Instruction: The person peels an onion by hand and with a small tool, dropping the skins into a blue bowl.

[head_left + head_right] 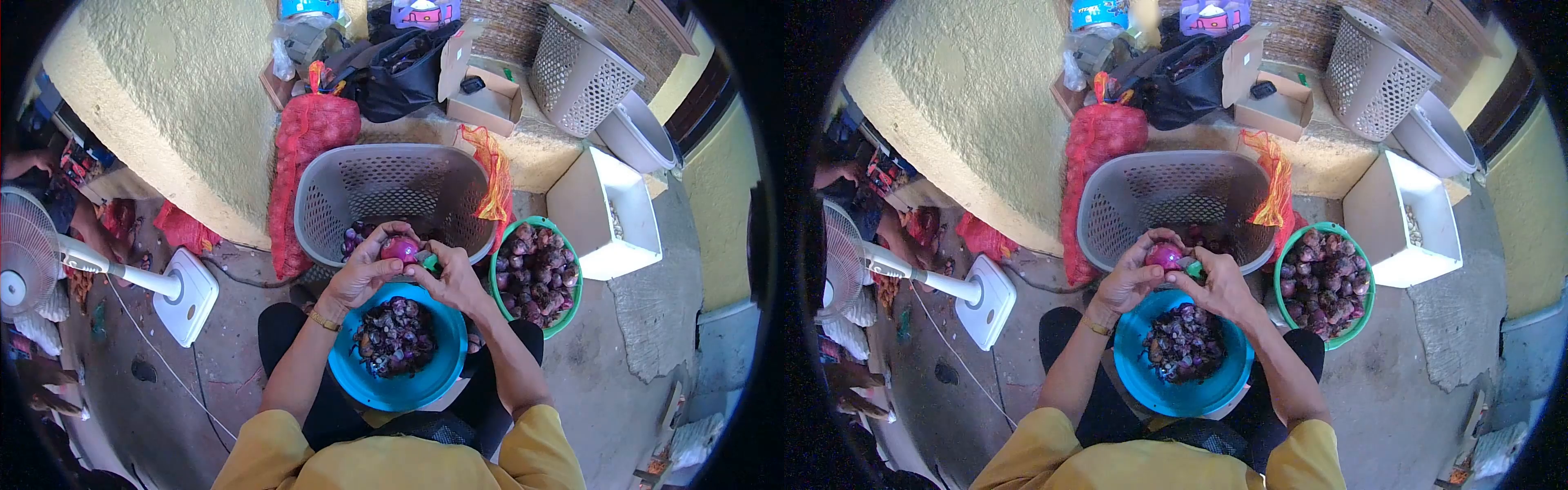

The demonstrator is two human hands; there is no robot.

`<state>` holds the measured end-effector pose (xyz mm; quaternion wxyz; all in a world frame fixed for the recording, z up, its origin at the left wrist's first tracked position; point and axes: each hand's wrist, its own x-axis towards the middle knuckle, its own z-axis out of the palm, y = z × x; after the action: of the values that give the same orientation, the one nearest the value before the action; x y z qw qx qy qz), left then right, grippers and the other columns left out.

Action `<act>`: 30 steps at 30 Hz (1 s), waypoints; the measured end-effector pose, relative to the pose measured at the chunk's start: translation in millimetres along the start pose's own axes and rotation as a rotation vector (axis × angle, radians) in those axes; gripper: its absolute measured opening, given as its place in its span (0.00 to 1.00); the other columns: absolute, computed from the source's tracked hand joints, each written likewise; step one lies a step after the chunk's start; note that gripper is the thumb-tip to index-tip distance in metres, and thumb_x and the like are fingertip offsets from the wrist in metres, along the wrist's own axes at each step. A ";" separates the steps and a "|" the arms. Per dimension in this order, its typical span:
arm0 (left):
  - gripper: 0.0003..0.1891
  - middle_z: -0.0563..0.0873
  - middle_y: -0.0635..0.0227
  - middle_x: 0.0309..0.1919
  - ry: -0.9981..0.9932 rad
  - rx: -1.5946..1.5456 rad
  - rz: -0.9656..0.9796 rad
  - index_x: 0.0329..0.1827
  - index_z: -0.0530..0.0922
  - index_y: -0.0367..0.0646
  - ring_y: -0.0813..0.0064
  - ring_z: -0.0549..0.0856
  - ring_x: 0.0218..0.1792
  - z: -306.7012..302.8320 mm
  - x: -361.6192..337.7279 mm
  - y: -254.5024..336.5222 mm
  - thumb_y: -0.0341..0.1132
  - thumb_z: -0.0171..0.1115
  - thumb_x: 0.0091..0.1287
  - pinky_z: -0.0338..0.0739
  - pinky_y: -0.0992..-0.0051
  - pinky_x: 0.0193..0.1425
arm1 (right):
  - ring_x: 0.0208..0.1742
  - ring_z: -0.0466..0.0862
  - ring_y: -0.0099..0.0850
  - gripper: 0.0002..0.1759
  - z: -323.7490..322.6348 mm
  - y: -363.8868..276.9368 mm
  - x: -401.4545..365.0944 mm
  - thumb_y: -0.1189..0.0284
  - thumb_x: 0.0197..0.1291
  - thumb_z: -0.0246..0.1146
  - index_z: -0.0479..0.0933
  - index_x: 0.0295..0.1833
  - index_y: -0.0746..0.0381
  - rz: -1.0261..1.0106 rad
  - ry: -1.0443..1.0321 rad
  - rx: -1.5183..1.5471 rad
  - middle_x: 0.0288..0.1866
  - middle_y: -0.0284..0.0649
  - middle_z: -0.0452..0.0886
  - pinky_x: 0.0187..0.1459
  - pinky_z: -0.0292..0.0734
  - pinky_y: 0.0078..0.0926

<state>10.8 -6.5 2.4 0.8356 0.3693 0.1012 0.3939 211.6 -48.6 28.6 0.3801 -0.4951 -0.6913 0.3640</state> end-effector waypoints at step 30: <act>0.30 0.74 0.61 0.66 0.030 0.010 -0.041 0.73 0.65 0.44 0.63 0.76 0.69 2.0 -2.3 1.4 0.31 0.67 0.69 0.76 0.62 0.71 | 0.22 0.73 0.26 0.19 -3.1 -2.0 -1.3 0.61 0.63 0.70 0.77 0.41 0.69 -0.053 0.003 -0.026 0.21 0.44 0.74 0.26 0.69 0.31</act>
<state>9.3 -8.8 4.6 0.8399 0.3653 0.1233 0.3819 213.8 -49.9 31.5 0.3843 -0.4822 -0.7081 0.3441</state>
